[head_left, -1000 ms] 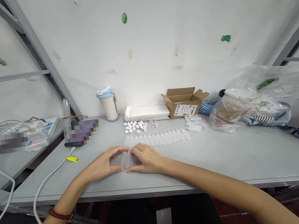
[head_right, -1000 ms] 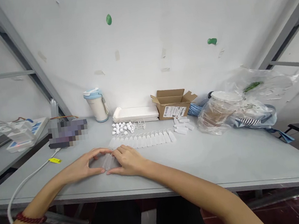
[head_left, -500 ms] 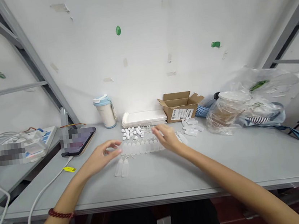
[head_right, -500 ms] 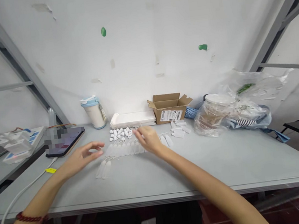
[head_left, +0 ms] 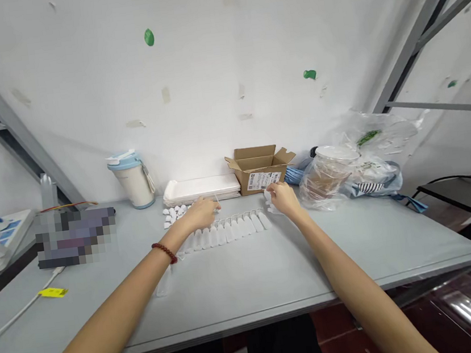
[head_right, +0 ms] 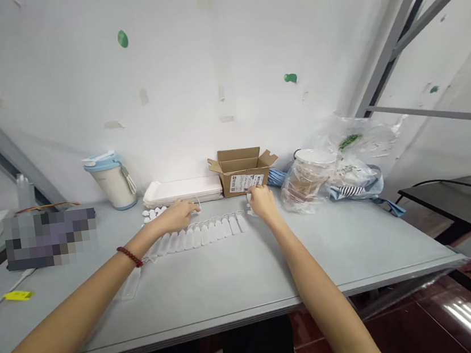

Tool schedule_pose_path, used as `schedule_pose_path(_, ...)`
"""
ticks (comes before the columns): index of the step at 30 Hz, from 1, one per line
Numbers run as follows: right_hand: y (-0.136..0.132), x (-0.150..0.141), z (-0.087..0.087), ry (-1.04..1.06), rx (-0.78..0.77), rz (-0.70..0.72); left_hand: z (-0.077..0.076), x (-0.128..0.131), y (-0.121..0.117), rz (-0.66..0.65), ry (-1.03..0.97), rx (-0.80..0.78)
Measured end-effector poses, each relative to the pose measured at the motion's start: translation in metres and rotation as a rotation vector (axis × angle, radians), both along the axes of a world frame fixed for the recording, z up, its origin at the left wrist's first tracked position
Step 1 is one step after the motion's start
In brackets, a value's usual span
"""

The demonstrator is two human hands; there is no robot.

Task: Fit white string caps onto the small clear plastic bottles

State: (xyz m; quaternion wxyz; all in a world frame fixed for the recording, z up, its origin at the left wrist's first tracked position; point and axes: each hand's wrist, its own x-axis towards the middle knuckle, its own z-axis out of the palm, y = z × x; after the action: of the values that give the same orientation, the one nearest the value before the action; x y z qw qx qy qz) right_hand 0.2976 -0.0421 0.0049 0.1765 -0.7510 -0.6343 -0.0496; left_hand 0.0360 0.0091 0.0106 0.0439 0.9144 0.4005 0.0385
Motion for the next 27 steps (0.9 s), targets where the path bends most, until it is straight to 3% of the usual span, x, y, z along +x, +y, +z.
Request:
schedule_pose_path(9,-0.025,-0.007,0.025,-0.107,-0.236,-0.050,0.006,0.019,-0.006,-0.008,0.083,0.048)
schedule_pose_path(15,-0.029,-0.008,0.027,-0.140,-0.358,-0.038,0.007,0.024,-0.011,0.016,0.084,0.084)
schedule_pose_path(20,-0.029,-0.010,0.023,-0.147,-0.365,-0.022,0.022,0.017,-0.016,0.051,0.073,0.123)
schedule_pose_path(23,-0.028,-0.012,0.017,-0.147,-0.337,-0.020,0.031,-0.002,-0.019,0.084,-0.035,0.174)
schedule_pose_path(27,-0.025,-0.013,0.013,-0.134,-0.303,-0.038,0.030,-0.031,-0.019,0.226,-0.401,0.103)
